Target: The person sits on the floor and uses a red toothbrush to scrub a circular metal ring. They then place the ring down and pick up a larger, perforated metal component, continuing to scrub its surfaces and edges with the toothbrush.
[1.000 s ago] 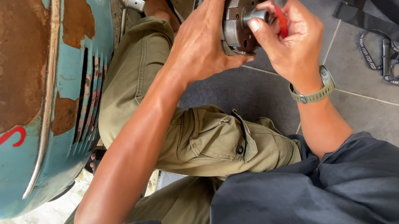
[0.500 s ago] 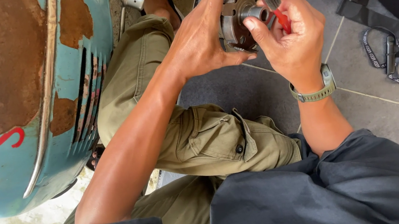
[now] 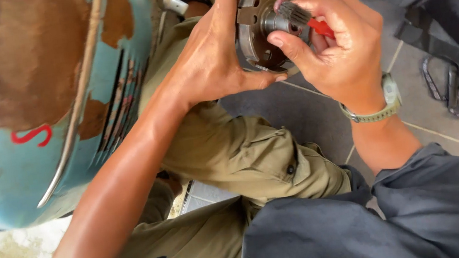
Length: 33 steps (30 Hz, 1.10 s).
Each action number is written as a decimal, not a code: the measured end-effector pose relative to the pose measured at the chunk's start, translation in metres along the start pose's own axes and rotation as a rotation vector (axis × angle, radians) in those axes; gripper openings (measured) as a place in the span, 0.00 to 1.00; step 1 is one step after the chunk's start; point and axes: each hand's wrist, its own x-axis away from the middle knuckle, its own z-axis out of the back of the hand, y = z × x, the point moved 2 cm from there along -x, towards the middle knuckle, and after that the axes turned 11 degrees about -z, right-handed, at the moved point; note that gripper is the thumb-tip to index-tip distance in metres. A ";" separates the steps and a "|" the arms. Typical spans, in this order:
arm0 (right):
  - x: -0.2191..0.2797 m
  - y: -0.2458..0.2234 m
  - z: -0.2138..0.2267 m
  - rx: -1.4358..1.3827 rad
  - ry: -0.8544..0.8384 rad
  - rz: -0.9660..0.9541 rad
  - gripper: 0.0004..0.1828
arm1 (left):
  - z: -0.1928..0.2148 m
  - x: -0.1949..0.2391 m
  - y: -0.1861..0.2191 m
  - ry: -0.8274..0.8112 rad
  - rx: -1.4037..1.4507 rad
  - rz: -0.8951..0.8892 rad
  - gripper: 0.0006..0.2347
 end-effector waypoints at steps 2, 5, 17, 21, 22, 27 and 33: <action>-0.007 -0.018 -0.003 -0.025 -0.081 -0.004 0.14 | 0.016 0.007 0.013 0.034 -0.011 0.027 0.49; -0.016 -0.043 -0.007 0.026 -0.192 0.104 0.16 | 0.038 0.029 0.032 0.063 -0.042 0.039 0.52; -0.019 -0.122 -0.078 0.181 -0.394 0.515 0.15 | 0.090 0.134 0.082 0.170 -0.176 0.080 0.52; -0.002 -0.109 -0.102 0.193 -0.417 0.522 0.14 | 0.087 0.157 0.075 0.148 -0.140 0.139 0.51; 0.001 -0.105 -0.108 0.149 -0.433 0.490 0.15 | 0.087 0.161 0.073 0.120 -0.128 0.146 0.52; 0.010 -0.099 -0.124 0.066 -0.495 0.372 0.17 | 0.082 0.182 0.064 0.140 -0.048 0.181 0.52; 0.011 -0.096 -0.127 0.036 -0.535 0.336 0.18 | 0.079 0.188 0.060 0.238 0.094 0.152 0.51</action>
